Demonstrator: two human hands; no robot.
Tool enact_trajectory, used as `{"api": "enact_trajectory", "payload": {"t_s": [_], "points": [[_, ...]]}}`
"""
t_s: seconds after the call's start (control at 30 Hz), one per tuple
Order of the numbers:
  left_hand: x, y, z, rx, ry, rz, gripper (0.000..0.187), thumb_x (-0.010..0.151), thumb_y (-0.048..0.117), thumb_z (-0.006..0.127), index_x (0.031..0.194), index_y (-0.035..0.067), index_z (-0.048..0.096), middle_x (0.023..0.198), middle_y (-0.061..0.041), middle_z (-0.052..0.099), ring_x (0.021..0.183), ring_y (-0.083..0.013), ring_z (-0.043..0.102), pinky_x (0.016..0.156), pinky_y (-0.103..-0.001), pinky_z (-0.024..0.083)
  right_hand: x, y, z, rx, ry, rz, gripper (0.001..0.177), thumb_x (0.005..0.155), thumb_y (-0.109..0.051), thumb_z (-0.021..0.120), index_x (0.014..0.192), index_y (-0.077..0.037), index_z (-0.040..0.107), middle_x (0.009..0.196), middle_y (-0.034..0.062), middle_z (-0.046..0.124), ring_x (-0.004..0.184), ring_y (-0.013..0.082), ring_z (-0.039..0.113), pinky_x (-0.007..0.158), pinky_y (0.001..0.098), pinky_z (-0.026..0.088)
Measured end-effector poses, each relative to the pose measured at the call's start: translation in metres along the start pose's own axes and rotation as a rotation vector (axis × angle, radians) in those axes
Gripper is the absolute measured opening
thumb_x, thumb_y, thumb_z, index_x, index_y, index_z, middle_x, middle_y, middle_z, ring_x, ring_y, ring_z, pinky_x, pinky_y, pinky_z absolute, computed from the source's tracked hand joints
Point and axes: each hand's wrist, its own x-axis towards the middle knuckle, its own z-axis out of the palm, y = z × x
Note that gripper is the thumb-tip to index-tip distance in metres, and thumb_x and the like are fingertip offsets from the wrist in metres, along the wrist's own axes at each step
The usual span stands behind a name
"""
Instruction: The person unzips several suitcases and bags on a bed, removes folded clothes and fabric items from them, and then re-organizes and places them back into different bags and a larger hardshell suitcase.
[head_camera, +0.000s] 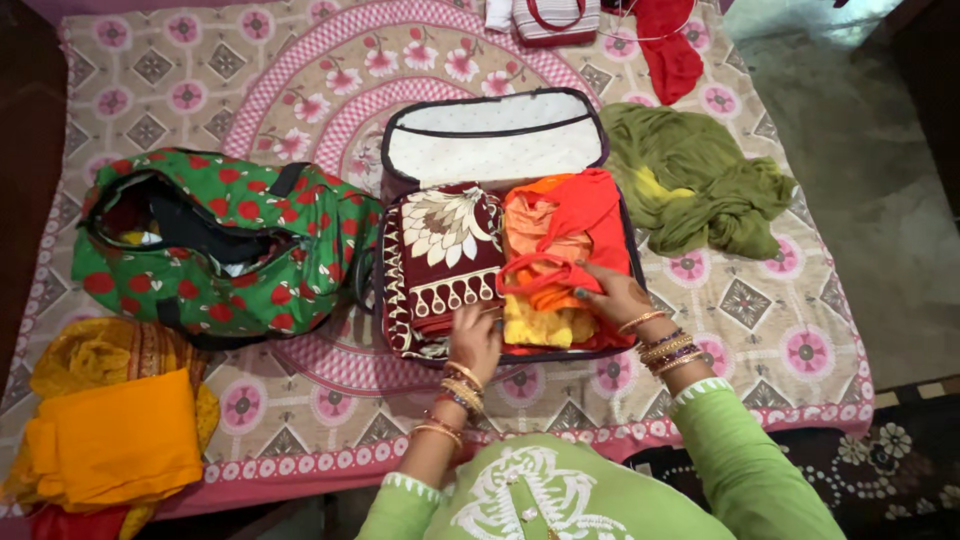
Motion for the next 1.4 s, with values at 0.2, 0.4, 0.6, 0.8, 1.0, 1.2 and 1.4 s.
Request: {"api": "enact_trajectory", "payload": {"t_s": [0.2,0.4,0.6,0.8,1.0,1.2,1.4], "points": [[0.006,0.029,0.014,-0.213,-0.117,-0.071,0.025,0.092,0.014,0.067,0.112,-0.001,0.064,0.110,-0.019,0.064,0.106,-0.0389,0.061,0.094,-0.047,0.051,-0.004,0.023,0.029,0.041,0.117,0.181,0.057,0.093,-0.024,0.066,0.148,-0.015,0.055,0.139,0.0185,0.063,0.128,0.0347,0.060,0.106,0.0398,0.049],[0.029,0.028,0.029,-0.204,-0.052,-0.213,0.054,0.089,0.025,0.073,0.132,0.000,0.052,0.115,-0.023,0.061,0.108,-0.0404,0.060,0.094,-0.049,0.050,-0.011,-0.001,0.056,-0.181,0.324,0.007,0.097,0.072,-0.026,0.085,0.153,-0.009,0.034,0.158,0.0245,0.035,0.145,0.0452,0.039,0.120,0.0457,0.034],[0.034,0.011,0.056,-0.172,-0.207,-0.284,0.064,0.081,0.024,0.077,0.134,0.000,0.051,0.125,-0.023,0.060,0.119,-0.0405,0.058,0.102,-0.045,0.049,-0.012,-0.020,0.037,-0.343,0.057,0.472,0.121,0.062,-0.019,0.092,0.162,-0.024,0.025,0.167,0.0216,0.023,0.138,0.0451,0.041,0.097,0.0505,0.046],[0.038,0.003,0.062,-0.100,-0.320,-0.381,0.046,0.090,0.022,0.071,0.128,0.001,0.056,0.126,-0.024,0.063,0.117,-0.0424,0.061,0.100,-0.048,0.051,0.011,0.106,0.020,0.271,0.502,0.183,0.033,0.097,-0.009,0.057,0.124,-0.002,0.073,0.108,0.0173,0.074,0.096,0.0299,0.074,0.084,0.0443,0.057],[0.036,-0.024,0.069,-0.189,-0.265,-0.392,0.047,0.094,0.019,0.063,0.138,0.004,0.055,0.132,-0.023,0.064,0.121,-0.0391,0.061,0.103,-0.045,0.050,-0.005,0.031,-0.056,1.137,0.488,0.169,0.041,0.108,-0.034,0.052,0.132,-0.003,0.063,0.127,0.0084,0.069,0.112,0.0199,0.066,0.097,0.0382,0.053],[0.028,-0.046,0.131,-1.644,-0.264,-0.759,0.046,0.108,0.025,0.044,0.147,0.001,0.049,0.144,-0.016,0.061,0.129,-0.0293,0.060,0.108,-0.043,0.048,-0.039,-0.071,-0.138,1.573,0.316,-0.116,0.068,0.105,-0.056,0.047,0.148,-0.003,0.049,0.145,0.0134,0.058,0.130,0.0264,0.060,0.114,0.0429,0.046],[0.033,-0.035,0.120,-1.382,-0.311,-1.190,0.070,0.099,0.048,0.048,0.157,0.009,0.042,0.155,-0.008,0.050,0.141,-0.0248,0.045,0.114,-0.042,0.031,-0.057,-0.072,-0.157,1.608,0.278,-0.158,0.069,0.112,-0.056,0.046,0.148,0.002,0.050,0.144,0.0178,0.059,0.131,0.0305,0.060,0.117,0.0450,0.045]]}}
